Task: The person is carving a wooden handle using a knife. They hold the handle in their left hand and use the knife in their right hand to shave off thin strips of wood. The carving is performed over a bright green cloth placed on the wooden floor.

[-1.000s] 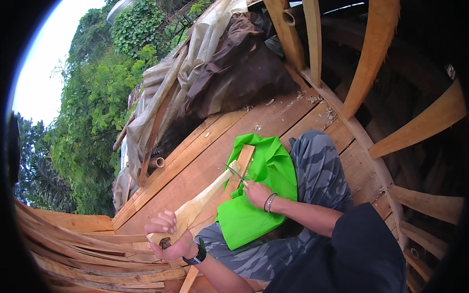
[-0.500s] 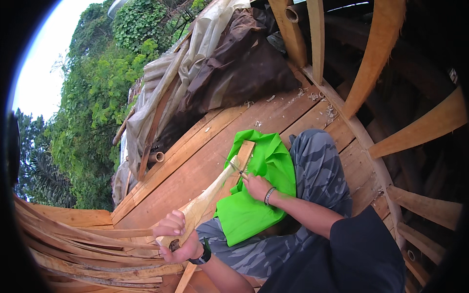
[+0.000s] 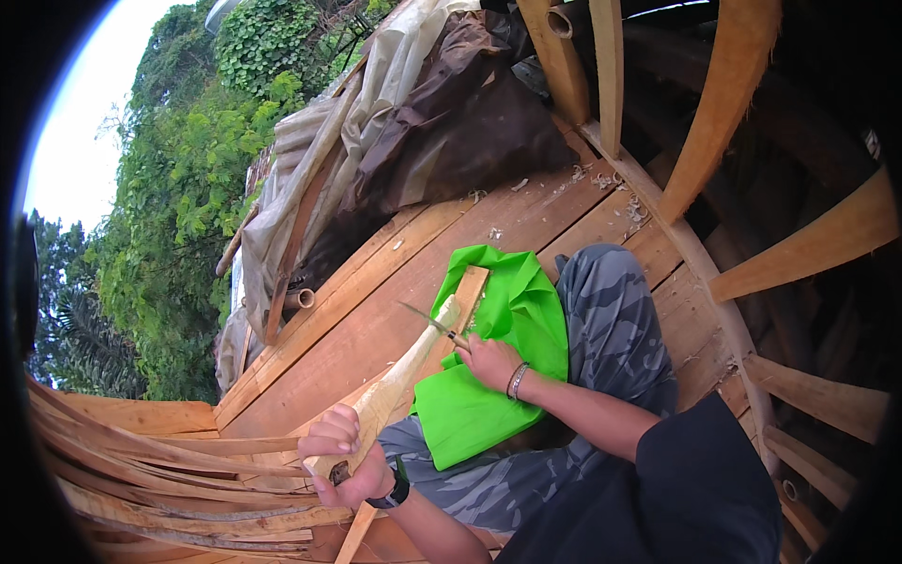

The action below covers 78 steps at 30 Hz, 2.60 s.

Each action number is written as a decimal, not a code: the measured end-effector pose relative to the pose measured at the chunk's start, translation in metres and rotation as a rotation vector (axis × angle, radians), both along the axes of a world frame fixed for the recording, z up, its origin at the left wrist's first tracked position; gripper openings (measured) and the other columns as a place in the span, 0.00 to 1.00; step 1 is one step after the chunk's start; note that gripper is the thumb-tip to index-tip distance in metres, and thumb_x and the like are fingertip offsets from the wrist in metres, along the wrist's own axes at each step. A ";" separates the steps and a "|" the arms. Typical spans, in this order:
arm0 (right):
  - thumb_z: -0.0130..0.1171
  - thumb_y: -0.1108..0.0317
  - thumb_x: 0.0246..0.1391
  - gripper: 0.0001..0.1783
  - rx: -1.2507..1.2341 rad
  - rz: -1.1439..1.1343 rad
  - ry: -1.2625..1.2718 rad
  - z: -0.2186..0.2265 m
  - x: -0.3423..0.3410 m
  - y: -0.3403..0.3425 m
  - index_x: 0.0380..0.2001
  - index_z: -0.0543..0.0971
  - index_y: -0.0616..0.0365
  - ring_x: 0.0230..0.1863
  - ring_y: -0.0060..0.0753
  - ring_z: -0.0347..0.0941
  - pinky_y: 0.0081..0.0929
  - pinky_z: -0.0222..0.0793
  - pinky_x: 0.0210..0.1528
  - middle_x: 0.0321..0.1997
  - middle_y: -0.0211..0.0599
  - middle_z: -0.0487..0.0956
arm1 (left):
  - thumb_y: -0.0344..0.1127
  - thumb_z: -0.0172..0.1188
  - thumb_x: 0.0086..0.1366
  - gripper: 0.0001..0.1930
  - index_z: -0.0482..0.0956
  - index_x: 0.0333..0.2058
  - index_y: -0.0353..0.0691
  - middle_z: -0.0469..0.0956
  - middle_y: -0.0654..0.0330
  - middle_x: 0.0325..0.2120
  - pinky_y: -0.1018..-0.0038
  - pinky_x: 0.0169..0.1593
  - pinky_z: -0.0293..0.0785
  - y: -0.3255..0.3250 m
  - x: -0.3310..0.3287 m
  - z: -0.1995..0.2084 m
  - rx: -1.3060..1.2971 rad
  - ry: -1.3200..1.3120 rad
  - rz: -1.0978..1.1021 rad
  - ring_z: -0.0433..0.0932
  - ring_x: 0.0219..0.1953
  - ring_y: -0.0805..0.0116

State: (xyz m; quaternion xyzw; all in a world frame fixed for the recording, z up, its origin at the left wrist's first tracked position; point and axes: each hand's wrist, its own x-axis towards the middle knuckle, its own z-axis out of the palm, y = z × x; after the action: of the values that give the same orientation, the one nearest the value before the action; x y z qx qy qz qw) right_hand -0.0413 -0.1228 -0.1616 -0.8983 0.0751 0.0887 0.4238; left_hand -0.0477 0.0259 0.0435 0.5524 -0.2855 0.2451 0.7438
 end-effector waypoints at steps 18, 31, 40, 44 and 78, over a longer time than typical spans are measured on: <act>0.43 0.56 0.63 0.18 0.186 -0.178 0.080 -0.051 0.027 0.003 0.39 0.67 0.64 0.33 0.63 0.75 0.54 0.70 0.38 0.27 0.59 0.77 | 0.49 0.42 0.61 0.18 0.61 0.22 0.40 0.57 0.64 0.14 0.72 0.28 0.53 -0.006 0.006 0.008 0.022 0.026 -0.059 0.55 0.18 0.73; 0.46 0.59 0.62 0.15 -0.014 -0.007 -0.051 -0.021 0.016 -0.014 0.39 0.65 0.62 0.28 0.61 0.76 0.54 0.71 0.31 0.25 0.56 0.78 | 0.51 0.43 0.62 0.19 0.62 0.22 0.42 0.56 0.66 0.14 0.74 0.28 0.53 0.010 0.012 0.004 -0.042 0.024 -0.059 0.54 0.18 0.75; 0.44 0.60 0.62 0.14 -0.020 0.013 -0.022 -0.017 0.019 -0.007 0.37 0.62 0.62 0.27 0.61 0.75 0.54 0.70 0.29 0.25 0.57 0.77 | 0.51 0.43 0.61 0.19 0.61 0.22 0.42 0.55 0.66 0.14 0.74 0.27 0.52 0.011 0.014 0.008 -0.030 0.030 -0.053 0.53 0.17 0.75; 0.44 0.60 0.62 0.14 0.039 0.063 -0.027 0.000 0.013 0.003 0.37 0.62 0.61 0.26 0.61 0.75 0.54 0.70 0.29 0.26 0.57 0.78 | 0.52 0.44 0.61 0.19 0.61 0.22 0.42 0.56 0.66 0.14 0.74 0.28 0.53 0.011 0.017 0.004 -0.038 0.032 -0.032 0.54 0.17 0.75; 0.43 0.53 0.63 0.19 0.035 0.051 -0.034 0.005 0.016 -0.006 0.38 0.65 0.62 0.27 0.61 0.75 0.54 0.70 0.29 0.24 0.55 0.78 | 0.51 0.43 0.62 0.19 0.61 0.22 0.41 0.56 0.65 0.14 0.74 0.27 0.52 0.002 0.011 0.007 -0.008 0.018 -0.027 0.54 0.18 0.74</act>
State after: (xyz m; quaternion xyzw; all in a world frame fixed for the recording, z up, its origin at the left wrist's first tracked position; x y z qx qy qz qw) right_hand -0.0257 -0.1284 -0.1562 -0.8938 0.0434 0.0854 0.4381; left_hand -0.0372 0.0277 0.0504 0.5476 -0.2853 0.2311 0.7519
